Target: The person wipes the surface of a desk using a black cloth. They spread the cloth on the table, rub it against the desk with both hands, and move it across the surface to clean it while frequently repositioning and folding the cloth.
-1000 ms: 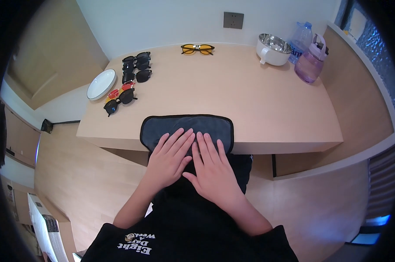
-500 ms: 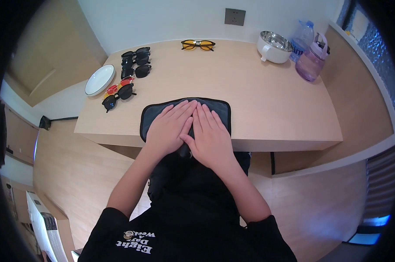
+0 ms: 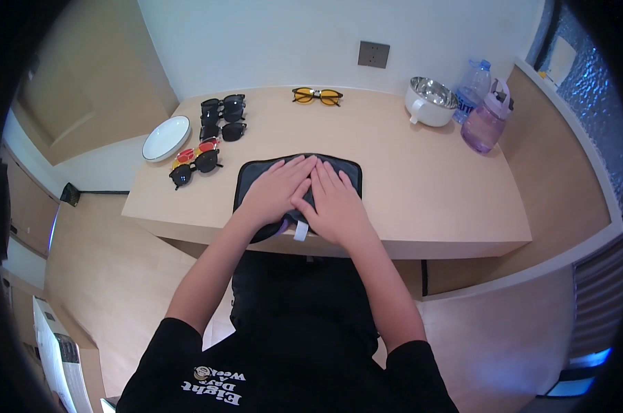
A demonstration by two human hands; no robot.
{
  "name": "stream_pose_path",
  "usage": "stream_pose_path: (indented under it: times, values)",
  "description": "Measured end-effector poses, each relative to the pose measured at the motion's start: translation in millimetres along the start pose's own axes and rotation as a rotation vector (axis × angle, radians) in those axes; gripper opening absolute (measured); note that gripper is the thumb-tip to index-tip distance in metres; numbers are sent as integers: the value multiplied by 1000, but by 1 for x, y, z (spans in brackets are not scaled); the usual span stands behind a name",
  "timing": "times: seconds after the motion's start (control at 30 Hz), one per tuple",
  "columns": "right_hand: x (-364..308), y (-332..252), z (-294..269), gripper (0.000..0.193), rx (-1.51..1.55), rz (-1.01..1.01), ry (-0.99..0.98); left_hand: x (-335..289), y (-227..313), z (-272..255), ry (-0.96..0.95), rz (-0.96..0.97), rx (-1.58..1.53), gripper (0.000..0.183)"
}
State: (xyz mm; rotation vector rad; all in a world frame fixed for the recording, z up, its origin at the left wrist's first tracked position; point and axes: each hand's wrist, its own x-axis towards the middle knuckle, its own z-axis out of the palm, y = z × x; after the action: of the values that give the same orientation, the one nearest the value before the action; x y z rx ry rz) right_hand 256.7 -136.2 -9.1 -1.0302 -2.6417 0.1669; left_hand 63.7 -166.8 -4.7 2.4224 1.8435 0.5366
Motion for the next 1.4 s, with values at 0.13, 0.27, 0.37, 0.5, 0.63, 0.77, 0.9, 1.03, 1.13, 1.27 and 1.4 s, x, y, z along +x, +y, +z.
stream_pose_path:
  times: [0.13,0.27,0.37,0.5,0.63,0.77,0.9,1.03,1.13,1.27,1.4]
  values:
    - [-17,-7,-3,90,-35,-21,25,-16,6,-6,12,3,-8,57]
    - [-42,-17,-12,89,-41,-63,50,-35,14,-12,7,34,11,57]
    - [-60,-27,-16,89,-19,-81,70,-53,23,-15,19,104,83,57]
    - [-79,-40,-24,90,-1,-86,67,-78,40,-15,67,107,77,58]
    - [-100,-52,-32,89,1,-87,25,-101,62,-11,122,108,142,58]
    - [-114,-60,-35,86,-18,-104,4,-119,77,1,297,61,88,53]
    - [-107,-66,-23,80,-30,-70,104,-112,74,18,411,27,134,53]
    - [-88,-57,0,75,-65,-72,283,-95,65,16,406,13,125,51]
    - [-71,-48,1,74,1,-66,278,-83,55,10,312,1,121,52]
    - [-49,-30,1,76,-34,-81,246,-59,36,1,135,27,143,58]
    - [-26,-12,4,79,-48,-71,192,-29,18,4,29,40,110,62]
